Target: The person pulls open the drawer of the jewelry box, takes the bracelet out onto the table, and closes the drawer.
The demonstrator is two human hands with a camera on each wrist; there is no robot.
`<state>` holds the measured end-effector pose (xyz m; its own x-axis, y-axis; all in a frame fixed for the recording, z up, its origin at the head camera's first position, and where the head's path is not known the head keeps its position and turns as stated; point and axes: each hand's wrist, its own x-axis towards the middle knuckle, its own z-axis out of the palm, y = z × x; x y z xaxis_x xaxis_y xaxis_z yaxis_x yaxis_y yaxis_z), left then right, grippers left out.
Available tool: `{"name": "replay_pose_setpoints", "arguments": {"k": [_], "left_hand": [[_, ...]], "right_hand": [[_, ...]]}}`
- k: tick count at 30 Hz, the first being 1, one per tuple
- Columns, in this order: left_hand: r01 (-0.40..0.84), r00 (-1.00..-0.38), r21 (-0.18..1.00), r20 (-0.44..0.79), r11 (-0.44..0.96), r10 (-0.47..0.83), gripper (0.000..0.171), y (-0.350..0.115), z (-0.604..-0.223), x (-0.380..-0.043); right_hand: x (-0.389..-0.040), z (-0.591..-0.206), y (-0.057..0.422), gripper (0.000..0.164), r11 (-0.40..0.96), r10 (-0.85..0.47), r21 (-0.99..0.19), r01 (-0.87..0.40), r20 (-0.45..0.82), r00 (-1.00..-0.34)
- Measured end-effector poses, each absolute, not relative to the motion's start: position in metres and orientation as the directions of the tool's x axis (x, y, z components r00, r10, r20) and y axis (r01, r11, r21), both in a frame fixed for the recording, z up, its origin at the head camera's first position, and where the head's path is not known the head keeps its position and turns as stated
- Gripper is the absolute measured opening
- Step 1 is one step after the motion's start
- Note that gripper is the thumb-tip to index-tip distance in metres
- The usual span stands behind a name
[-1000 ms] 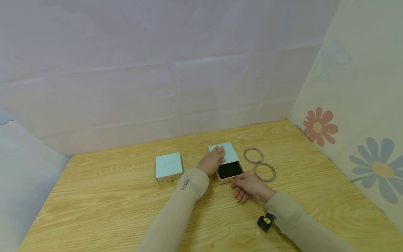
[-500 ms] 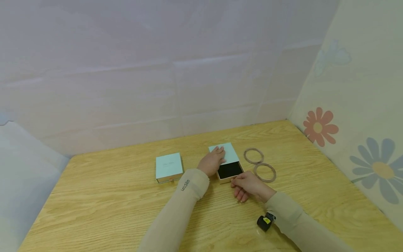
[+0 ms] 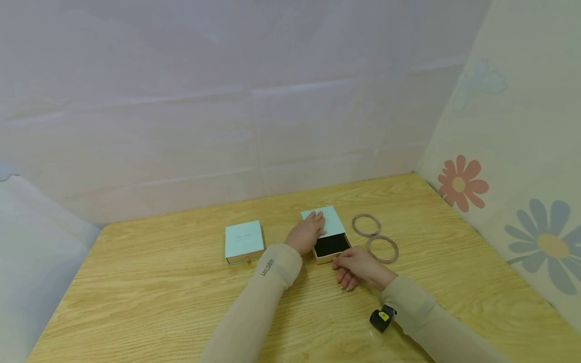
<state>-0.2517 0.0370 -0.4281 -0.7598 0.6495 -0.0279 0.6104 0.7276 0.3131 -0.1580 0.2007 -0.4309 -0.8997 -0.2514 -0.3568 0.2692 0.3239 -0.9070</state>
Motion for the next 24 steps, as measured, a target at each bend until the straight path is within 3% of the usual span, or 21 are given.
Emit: {"name": "replay_pose_setpoints", "arguments": {"k": [24], "left_hand": [[0.6, -0.766, 0.316, -0.036, 0.735, 0.641, 0.049, 0.0369, -0.4257, -0.2491]], "right_hand": [[-0.1652, -0.4335, 0.2006, 0.03, 0.3, -0.241, -0.911, 0.282, -0.358, -0.902]]}}
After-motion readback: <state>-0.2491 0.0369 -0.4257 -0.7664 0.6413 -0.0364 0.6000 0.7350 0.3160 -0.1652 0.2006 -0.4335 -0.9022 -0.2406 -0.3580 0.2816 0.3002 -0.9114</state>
